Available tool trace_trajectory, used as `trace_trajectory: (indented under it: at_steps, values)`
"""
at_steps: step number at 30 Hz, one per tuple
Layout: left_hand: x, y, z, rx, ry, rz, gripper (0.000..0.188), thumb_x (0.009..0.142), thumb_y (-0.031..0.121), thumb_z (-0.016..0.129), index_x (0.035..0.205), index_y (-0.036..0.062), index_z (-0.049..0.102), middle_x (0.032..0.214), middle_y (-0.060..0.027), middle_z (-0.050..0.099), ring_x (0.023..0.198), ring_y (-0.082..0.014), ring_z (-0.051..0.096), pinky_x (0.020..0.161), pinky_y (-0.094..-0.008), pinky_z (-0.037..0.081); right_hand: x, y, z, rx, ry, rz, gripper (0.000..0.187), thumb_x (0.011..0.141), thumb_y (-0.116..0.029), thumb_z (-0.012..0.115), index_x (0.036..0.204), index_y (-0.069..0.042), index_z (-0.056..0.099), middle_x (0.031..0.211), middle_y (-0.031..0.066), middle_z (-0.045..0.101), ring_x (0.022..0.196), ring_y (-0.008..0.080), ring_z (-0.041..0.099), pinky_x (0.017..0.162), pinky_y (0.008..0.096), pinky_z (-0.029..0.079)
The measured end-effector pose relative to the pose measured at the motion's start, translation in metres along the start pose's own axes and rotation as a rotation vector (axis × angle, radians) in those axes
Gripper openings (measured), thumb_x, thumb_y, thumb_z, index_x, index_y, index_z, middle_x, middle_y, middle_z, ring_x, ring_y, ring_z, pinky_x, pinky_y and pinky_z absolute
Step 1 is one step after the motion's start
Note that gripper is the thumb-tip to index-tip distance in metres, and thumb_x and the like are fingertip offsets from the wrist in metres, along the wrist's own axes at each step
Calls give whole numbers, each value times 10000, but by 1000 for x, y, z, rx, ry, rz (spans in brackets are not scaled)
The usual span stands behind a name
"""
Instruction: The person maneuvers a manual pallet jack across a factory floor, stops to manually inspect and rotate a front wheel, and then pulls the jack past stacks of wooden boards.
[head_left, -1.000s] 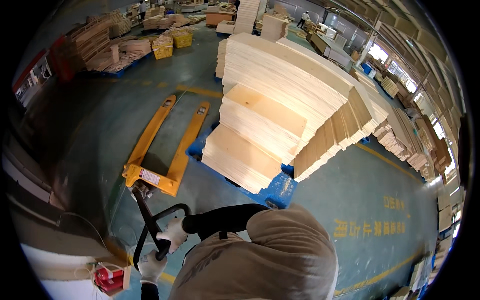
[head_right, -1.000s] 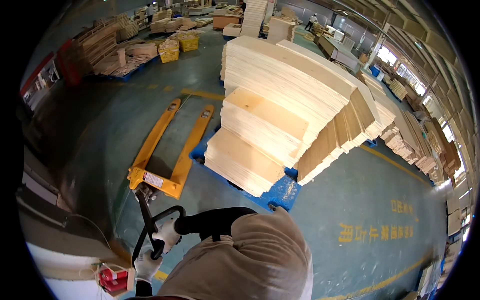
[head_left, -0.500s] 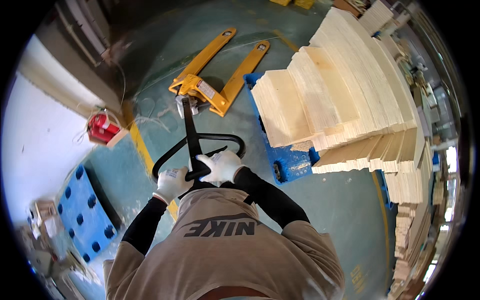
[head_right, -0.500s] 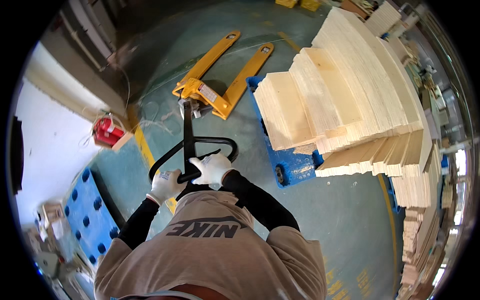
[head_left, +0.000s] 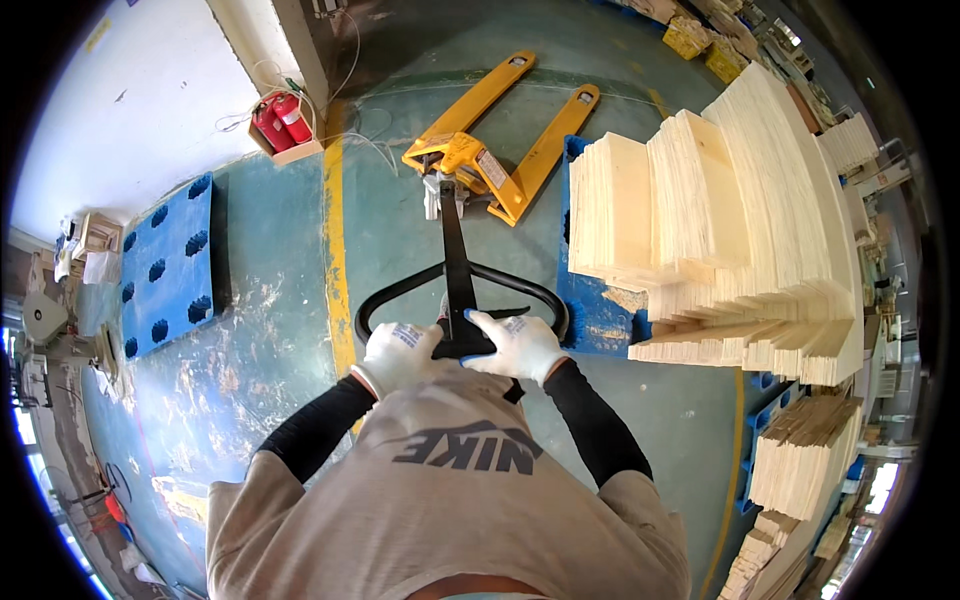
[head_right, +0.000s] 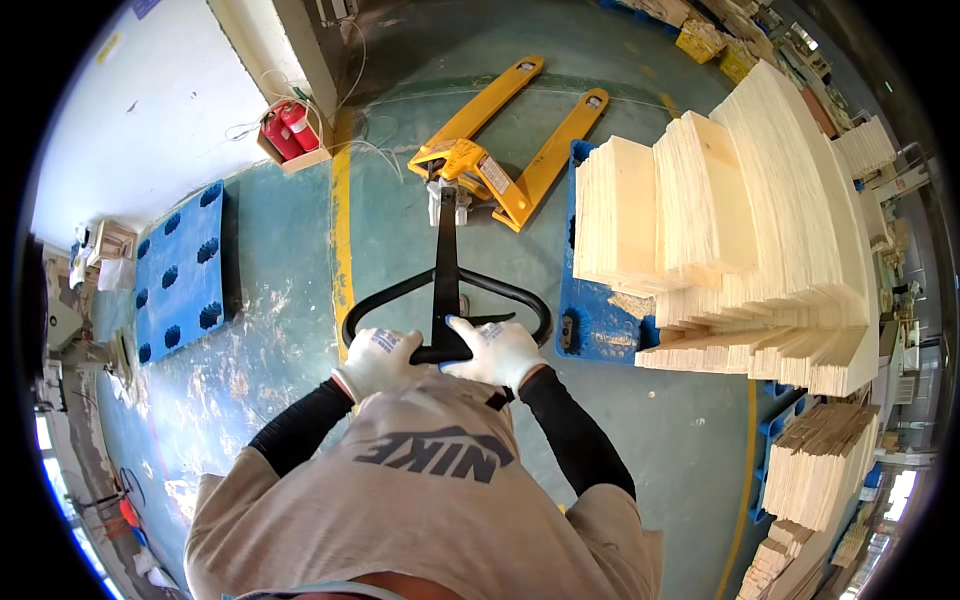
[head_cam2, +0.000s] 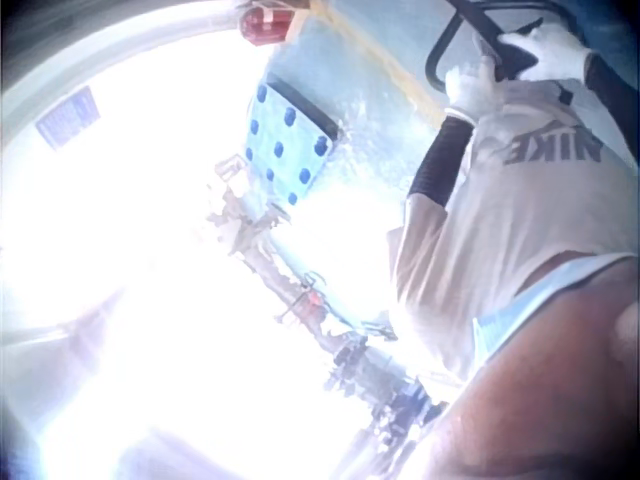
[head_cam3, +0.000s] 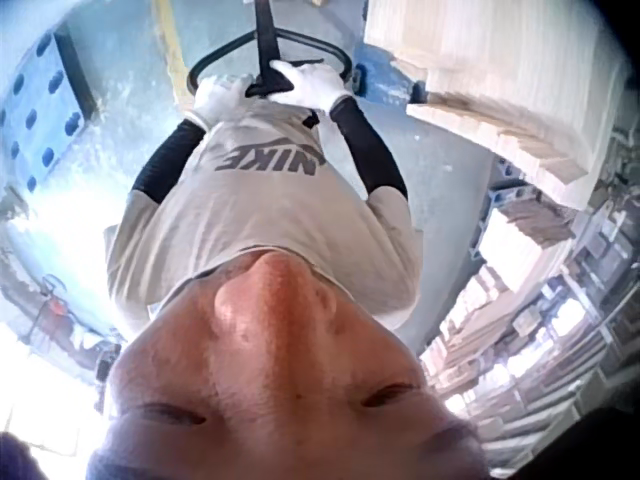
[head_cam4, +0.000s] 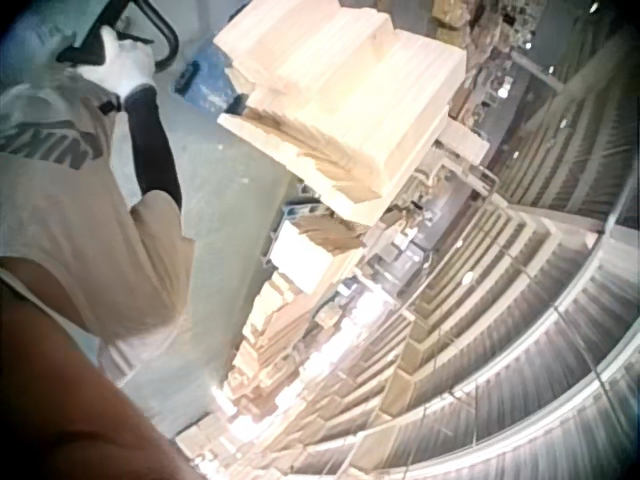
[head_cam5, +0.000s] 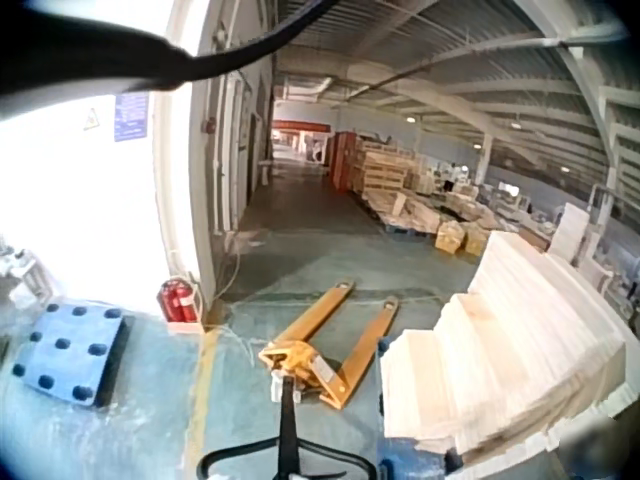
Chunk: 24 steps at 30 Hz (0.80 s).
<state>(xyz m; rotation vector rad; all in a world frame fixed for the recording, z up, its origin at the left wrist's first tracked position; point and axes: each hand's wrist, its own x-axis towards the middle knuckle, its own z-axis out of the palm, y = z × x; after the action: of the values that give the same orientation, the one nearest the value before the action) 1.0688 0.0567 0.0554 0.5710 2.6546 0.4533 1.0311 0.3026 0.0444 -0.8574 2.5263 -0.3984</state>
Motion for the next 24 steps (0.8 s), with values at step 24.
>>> trace_trajectory:
  at_steps: [24]
  values:
    - [-372,340,227,38,97,-164,253,849,364,715,882,114,697,697,-126,680,700,-336,709,647,-461,543,-474,-115,179,108,-121,-404,742,922,-500,663,1519,-100,483,1207,188,728,1073,373,708,898,463,561]
